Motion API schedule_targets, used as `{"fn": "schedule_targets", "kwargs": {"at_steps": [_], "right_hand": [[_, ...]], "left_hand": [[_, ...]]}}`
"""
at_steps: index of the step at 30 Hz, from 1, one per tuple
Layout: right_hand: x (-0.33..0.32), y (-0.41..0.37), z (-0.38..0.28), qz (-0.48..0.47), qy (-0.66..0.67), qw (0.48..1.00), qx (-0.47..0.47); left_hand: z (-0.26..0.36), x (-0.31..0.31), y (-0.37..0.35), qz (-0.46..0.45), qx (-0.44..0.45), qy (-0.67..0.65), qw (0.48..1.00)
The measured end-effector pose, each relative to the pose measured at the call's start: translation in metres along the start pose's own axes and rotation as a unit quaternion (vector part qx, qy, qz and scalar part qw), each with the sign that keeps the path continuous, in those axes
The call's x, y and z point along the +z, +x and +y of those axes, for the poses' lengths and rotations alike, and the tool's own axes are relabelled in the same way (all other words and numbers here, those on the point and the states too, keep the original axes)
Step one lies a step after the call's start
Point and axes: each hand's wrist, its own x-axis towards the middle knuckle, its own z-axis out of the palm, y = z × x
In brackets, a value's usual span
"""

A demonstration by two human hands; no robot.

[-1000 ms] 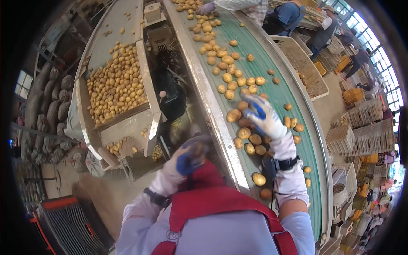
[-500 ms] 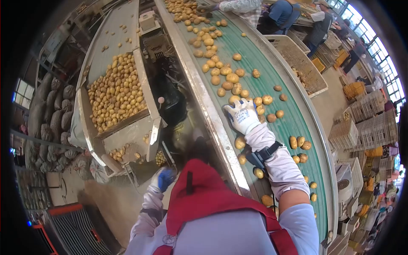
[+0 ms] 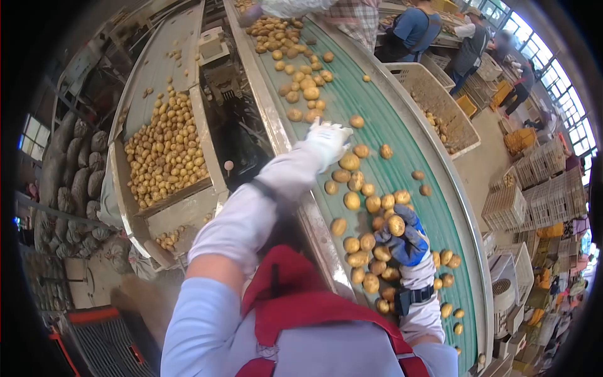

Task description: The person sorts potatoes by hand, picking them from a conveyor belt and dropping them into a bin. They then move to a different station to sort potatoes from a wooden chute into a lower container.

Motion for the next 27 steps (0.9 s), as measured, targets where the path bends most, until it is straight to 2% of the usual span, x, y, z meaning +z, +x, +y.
{"fn": "schedule_targets", "kwargs": {"at_steps": [1,3,5,7,8,10,11,12,13,15,16,17,18,19,21,22,23,24,25,26,27], "right_hand": [[-0.002,0.002,-0.001,-0.013,0.145,0.989,0.035],[0.004,0.005,-0.009,0.017,0.161,0.985,0.064],[-0.007,0.011,-0.018,0.054,0.18,0.978,0.092],[-0.034,0.024,-0.026,0.003,0.094,0.989,0.114],[-0.041,0.033,-0.036,-0.004,-0.345,0.938,0.033],[-0.021,0.074,-0.041,-0.046,-0.482,0.864,-0.136],[-0.013,0.101,-0.042,-0.017,-0.315,0.948,-0.037],[-0.002,0.13,-0.043,0.011,-0.136,0.989,0.064],[0.012,0.157,-0.042,-0.001,-0.227,0.973,0.04],[0.026,0.204,-0.029,-0.028,-0.304,0.949,0.085],[0.033,0.225,-0.018,-0.025,-0.418,0.901,0.114],[0.023,0.249,0.002,-0.105,-0.555,0.825,0.026],[0.008,0.271,0.026,-0.169,-0.683,0.707,-0.077],[0.02,0.275,0.032,-0.162,-0.743,0.649,0.031],[0.04,0.272,0.042,-0.196,-0.848,0.487,0.069],[0.039,0.273,0.052,-0.178,-0.885,0.423,0.079],[0.038,0.273,0.061,-0.177,-0.885,0.423,0.084],[0.036,0.273,0.069,-0.163,-0.889,0.409,0.125],[0.035,0.274,0.074,-0.147,-0.892,0.395,0.164],[0.032,0.271,0.076,-0.126,-0.886,0.418,0.16],[0.034,0.266,0.07,-0.123,-0.887,0.416,0.158]], "left_hand": [[0.005,0.011,0.02,-0.05,-0.039,0.065,0.996],[0.019,0.024,0.041,-0.148,-0.066,0.143,0.976],[0.038,0.033,0.049,-0.189,-0.051,0.18,0.964],[0.048,0.034,0.04,-0.207,-0.03,0.201,0.957],[0.049,0.041,0.038,-0.195,0.003,0.17,0.966],[0.057,0.047,0.026,-0.159,0.042,0.11,0.98],[0.062,0.049,0.022,-0.135,0.048,0.077,0.987],[0.058,0.066,0.027,-0.197,0.085,0.029,0.976],[0.066,0.056,0.012,-0.149,0.107,0.029,0.983],[0.075,0.044,-0.012,-0.174,0.144,0.061,0.972],[0.071,0.051,-0.033,-0.091,0.188,0.039,0.977],[0.063,0.057,-0.051,-0.008,0.229,0.015,0.973],[0.061,0.042,-0.06,-0.074,0.186,-0.075,0.977],[0.058,0.025,-0.075,-0.076,0.185,-0.075,0.977],[0.049,-0.001,-0.112,-0.118,0.084,-0.234,0.962],[0.043,-0.002,-0.124,-0.121,0.086,-0.236,0.96],[0.038,-0.001,-0.136,-0.135,0.013,-0.496,0.858],[0.032,-0.003,-0.147,-0.137,-0.062,-0.713,0.685],[0.022,-0.004,-0.153,-0.137,-0.048,-0.749,0.646],[0.024,-0.003,-0.158,-0.11,-0.1,-0.814,0.562],[0.029,-0.008,-0.162,-0.081,-0.148,-0.866,0.47]]}}
